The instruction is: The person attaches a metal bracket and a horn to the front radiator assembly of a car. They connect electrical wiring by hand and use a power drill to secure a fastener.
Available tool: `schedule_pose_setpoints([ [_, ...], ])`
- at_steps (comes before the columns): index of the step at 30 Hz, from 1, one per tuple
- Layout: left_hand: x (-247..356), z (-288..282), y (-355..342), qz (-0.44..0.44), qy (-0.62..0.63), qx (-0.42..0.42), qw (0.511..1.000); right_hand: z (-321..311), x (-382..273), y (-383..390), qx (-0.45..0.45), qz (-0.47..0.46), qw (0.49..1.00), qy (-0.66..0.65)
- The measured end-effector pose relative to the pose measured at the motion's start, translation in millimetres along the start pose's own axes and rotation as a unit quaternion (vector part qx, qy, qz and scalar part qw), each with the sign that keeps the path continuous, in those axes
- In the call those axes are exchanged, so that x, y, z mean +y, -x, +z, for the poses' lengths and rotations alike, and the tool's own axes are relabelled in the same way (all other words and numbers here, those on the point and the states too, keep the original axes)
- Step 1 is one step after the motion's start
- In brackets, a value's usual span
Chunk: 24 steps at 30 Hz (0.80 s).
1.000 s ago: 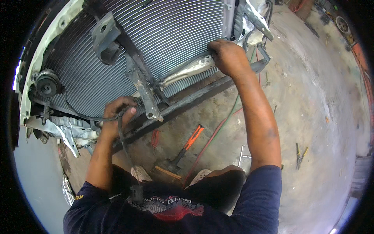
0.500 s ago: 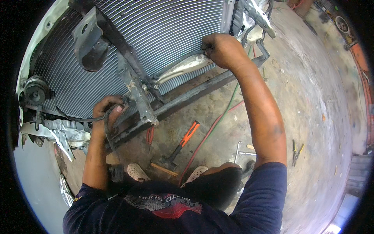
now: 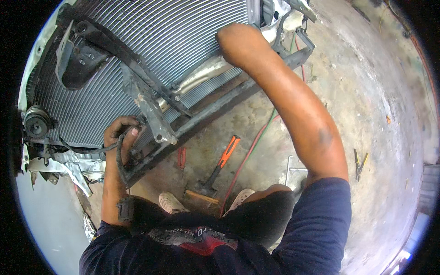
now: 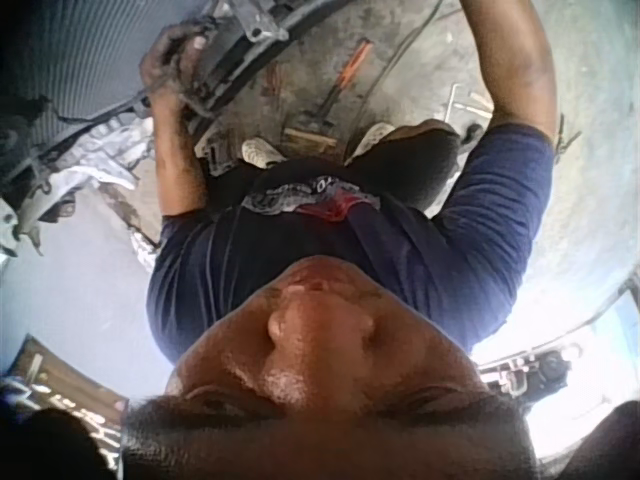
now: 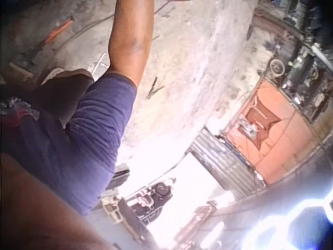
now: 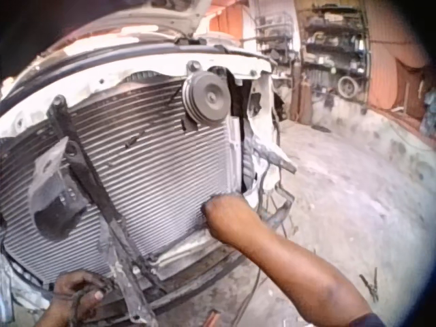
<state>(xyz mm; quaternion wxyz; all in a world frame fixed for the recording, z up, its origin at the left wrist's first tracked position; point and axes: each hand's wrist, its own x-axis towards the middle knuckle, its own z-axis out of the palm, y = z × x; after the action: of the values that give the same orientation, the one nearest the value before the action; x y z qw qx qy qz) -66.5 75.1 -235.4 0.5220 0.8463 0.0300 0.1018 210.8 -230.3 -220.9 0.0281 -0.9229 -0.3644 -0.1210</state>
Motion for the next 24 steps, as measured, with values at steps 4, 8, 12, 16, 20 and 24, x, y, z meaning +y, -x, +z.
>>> schedule_pose_setpoints([
  [4,3,3,2,-0.021,-0.034,0.003,0.999,-2,8,-15,-0.063,-0.028,0.998,0.01],
  [8,2,10,3,0.044,-0.036,0.015,0.998,-2,10,-13,-0.068,-0.072,0.995,0.01],
  [12,6,15,2,0.045,-0.021,0.038,0.998,0,6,-15,-0.098,-0.05,0.994,0.005],
  [16,7,17,-1,0.039,-0.002,0.031,0.999,-8,0,-22,-0.149,-0.046,0.987,0.034],
  [20,24,33,-1,-0.034,0.05,0.008,0.998,1,7,13,-0.027,-0.04,0.999,0.025],
  [24,20,49,2,0.04,0.065,0.076,0.994,20,-17,59,0.145,0.029,0.982,-0.116],
])
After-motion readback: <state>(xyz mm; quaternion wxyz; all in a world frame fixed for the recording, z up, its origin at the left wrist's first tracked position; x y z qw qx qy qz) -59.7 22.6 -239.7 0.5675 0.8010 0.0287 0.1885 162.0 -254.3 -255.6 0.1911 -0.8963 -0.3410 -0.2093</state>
